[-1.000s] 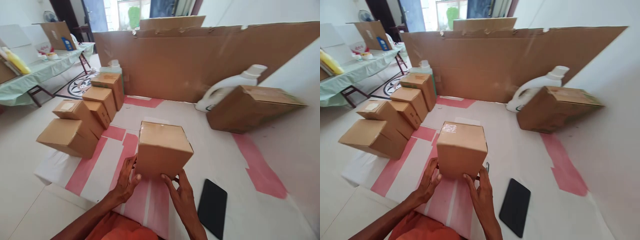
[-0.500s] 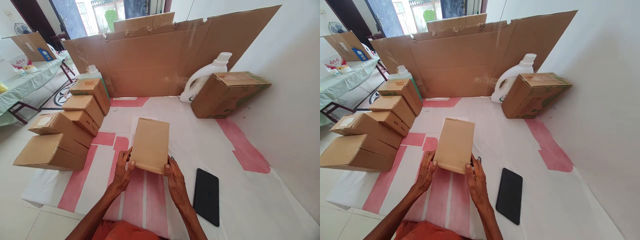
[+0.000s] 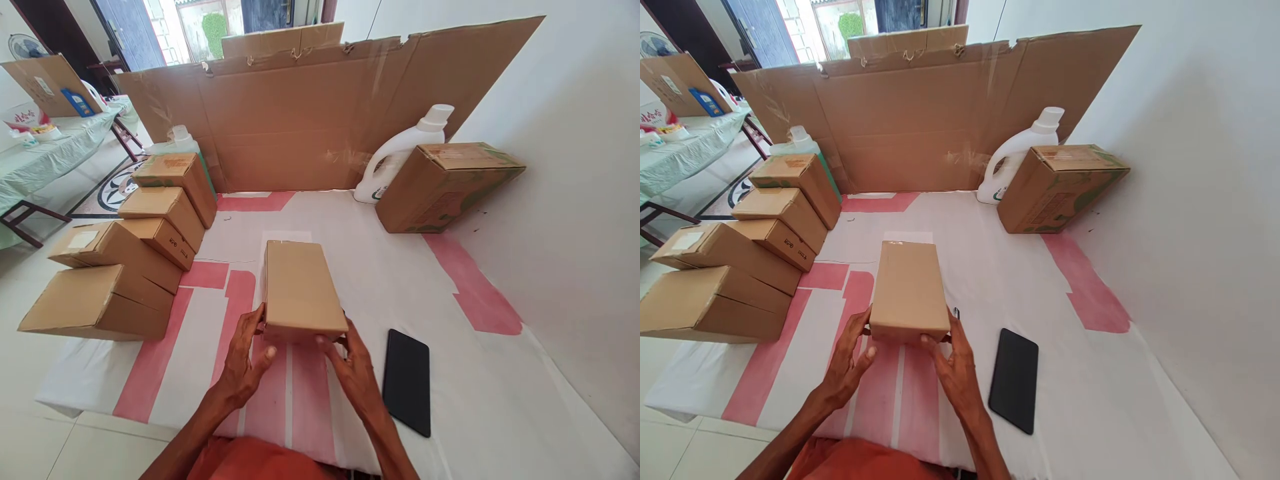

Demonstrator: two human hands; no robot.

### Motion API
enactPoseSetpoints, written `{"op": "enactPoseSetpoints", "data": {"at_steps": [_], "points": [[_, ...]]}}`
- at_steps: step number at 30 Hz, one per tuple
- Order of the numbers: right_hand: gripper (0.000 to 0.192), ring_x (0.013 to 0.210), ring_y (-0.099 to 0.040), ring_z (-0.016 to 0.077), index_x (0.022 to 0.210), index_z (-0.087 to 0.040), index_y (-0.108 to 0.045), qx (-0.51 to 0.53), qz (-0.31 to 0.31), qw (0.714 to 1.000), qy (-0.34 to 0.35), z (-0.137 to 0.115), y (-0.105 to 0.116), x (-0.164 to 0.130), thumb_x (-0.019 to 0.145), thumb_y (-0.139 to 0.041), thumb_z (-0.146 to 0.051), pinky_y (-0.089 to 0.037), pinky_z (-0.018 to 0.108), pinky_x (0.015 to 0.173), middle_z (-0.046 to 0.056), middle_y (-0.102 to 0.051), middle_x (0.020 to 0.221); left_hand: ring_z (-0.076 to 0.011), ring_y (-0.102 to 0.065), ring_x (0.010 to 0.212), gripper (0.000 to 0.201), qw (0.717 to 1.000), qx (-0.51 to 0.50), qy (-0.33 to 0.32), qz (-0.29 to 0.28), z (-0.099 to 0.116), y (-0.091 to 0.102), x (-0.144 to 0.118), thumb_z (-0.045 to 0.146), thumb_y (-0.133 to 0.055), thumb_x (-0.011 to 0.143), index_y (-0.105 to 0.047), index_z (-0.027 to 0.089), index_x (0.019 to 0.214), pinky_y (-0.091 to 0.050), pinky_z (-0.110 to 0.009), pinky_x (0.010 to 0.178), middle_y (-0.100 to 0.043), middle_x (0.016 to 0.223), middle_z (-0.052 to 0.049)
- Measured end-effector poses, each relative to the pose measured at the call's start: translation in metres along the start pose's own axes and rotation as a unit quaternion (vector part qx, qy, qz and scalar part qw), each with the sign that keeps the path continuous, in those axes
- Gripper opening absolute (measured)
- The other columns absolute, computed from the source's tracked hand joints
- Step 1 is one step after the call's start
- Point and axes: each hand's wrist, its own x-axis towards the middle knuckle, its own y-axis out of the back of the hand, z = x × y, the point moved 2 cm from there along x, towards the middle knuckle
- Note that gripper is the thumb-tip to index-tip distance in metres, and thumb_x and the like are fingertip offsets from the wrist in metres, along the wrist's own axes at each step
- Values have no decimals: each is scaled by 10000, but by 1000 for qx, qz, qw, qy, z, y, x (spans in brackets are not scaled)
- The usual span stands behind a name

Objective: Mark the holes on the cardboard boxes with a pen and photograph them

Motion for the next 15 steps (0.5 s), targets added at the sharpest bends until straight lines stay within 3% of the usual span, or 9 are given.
{"op": "enactPoseSetpoints", "data": {"at_steps": [4, 7, 9, 13, 15], "points": [[488, 989, -684, 261, 1297, -252, -714, -34, 18, 998, 46, -43, 25, 5, 997, -576, -612, -553, 334, 795, 81, -745, 1202, -332, -549, 1218, 783, 992, 59, -110, 26, 34, 14, -11, 568, -553, 1005, -273, 283, 1678, -518, -552, 1030, -536, 1363, -167], [526, 929, -662, 254, 1213, -240, -753, -33, 26, 998, 47, -58, 30, 11, 1018, -502, -659, -512, 322, 729, 71, -761, 1139, -344, -533, 1236, 803, 981, 96, -155, 66, 46, 16, -9, 610, -544, 996, -276, 282, 1679, -507, -560, 1051, -513, 1341, -165], [561, 979, -667, 267, 1255, -238, -738, -4, 36, 999, 32, -58, 27, 15, 1033, -458, -672, -519, 338, 771, 77, -759, 1180, -346, -523, 1250, 833, 977, 108, -165, 80, 48, 12, -7, 628, -539, 994, -242, 280, 1690, -502, -563, 1064, -489, 1349, -166], [616, 1224, -637, 290, 1408, -260, -657, 85, 37, 995, 46, -55, 20, 22, 1060, -366, -676, -519, 390, 1005, 84, -711, 1350, -343, -512, 1260, 906, 975, 117, -167, 91, 51, 2, -5, 596, -583, 983, -150, 272, 1710, -510, -552, 1061, -469, 1343, -167], [622, 1235, -637, 295, 1396, -261, -673, 86, 22, 995, 50, -58, 19, 21, 1054, -373, -686, -525, 394, 1010, 85, -720, 1334, -347, -499, 1287, 891, 970, 139, -163, 119, 54, 2, -4, 560, -619, 976, -181, 288, 1703, -506, -552, 1069, -455, 1343, -160]]}}
